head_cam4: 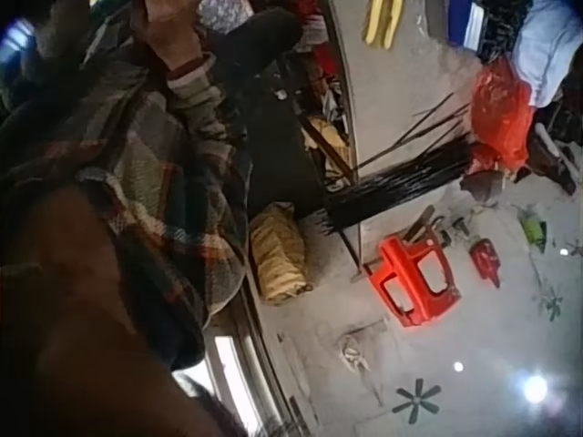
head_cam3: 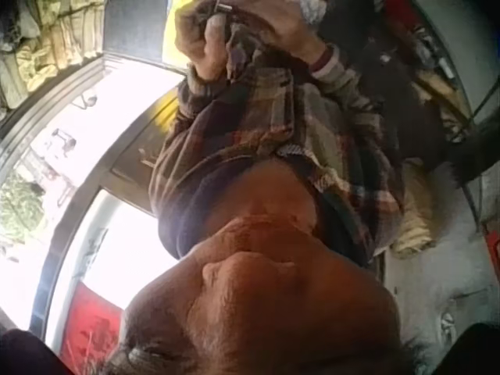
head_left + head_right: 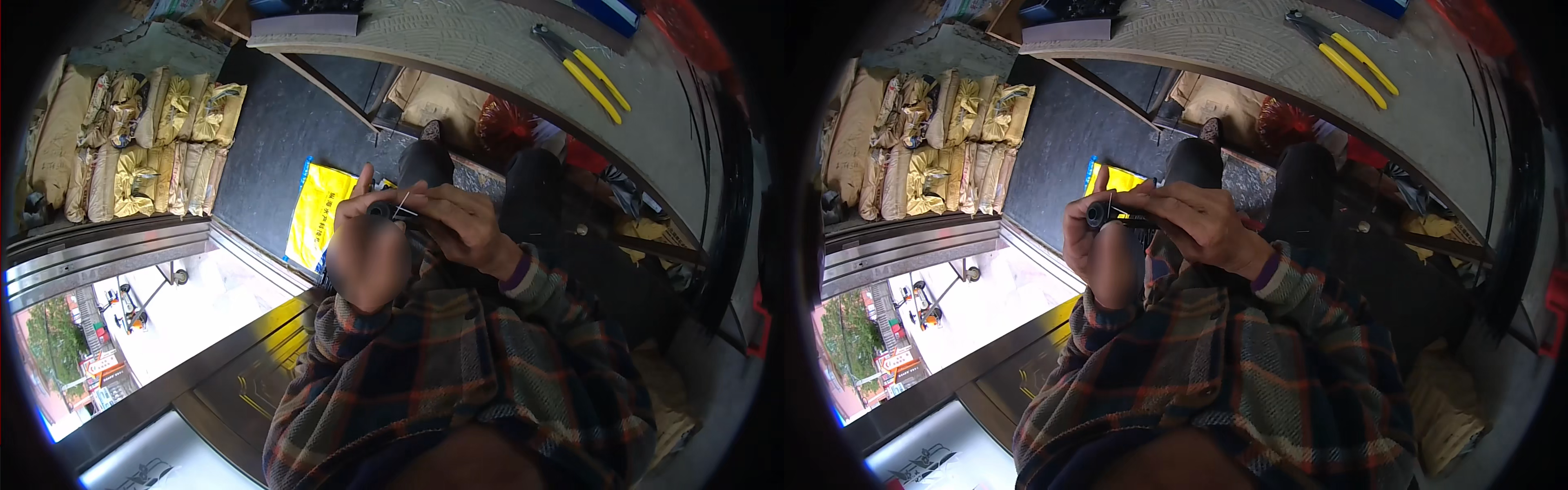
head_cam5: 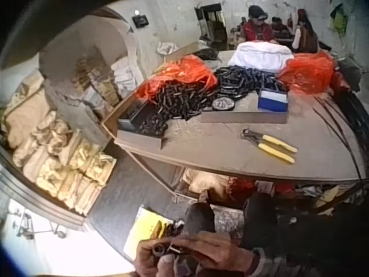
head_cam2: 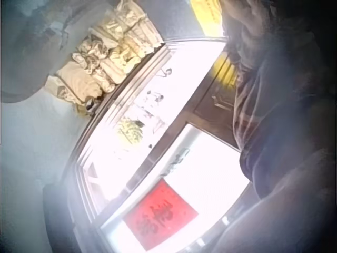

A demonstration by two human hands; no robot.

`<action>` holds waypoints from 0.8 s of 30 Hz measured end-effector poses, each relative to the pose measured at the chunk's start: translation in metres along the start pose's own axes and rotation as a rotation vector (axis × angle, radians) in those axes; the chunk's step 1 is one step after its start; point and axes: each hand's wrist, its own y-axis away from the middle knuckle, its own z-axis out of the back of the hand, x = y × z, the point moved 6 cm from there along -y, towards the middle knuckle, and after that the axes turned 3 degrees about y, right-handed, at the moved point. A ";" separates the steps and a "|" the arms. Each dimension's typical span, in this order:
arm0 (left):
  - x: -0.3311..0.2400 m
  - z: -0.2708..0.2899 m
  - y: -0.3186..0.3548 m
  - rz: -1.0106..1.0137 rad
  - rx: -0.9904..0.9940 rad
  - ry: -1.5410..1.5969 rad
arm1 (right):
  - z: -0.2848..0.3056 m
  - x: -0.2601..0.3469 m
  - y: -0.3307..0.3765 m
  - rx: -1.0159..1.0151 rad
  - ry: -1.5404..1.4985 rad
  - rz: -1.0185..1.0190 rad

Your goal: Assembling bundles of black cables and securing them with plastic components using a hand tool.

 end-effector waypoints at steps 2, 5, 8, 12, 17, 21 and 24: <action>0.012 0.003 -0.002 0.149 -0.041 0.060 | 0.003 -0.004 0.003 0.036 -0.002 -0.005; 0.020 -0.002 -0.016 -0.040 0.308 0.081 | 0.002 -0.011 0.012 0.094 -0.038 -0.030; 0.022 -0.010 -0.024 -0.125 0.404 0.125 | 0.009 -0.016 0.010 0.142 -0.152 -0.051; 0.028 -0.011 -0.023 -0.163 0.387 0.219 | 0.053 -0.040 -0.016 0.484 -0.108 -0.218; 0.039 -0.020 -0.021 0.089 0.248 0.264 | 0.185 -0.085 -0.054 0.020 1.174 -0.250; 0.045 -0.027 -0.021 0.190 0.310 0.325 | 0.189 -0.110 -0.054 0.205 1.374 -0.264; 0.038 -0.025 -0.024 0.111 0.364 0.217 | 0.182 -0.115 -0.057 0.297 1.462 -0.135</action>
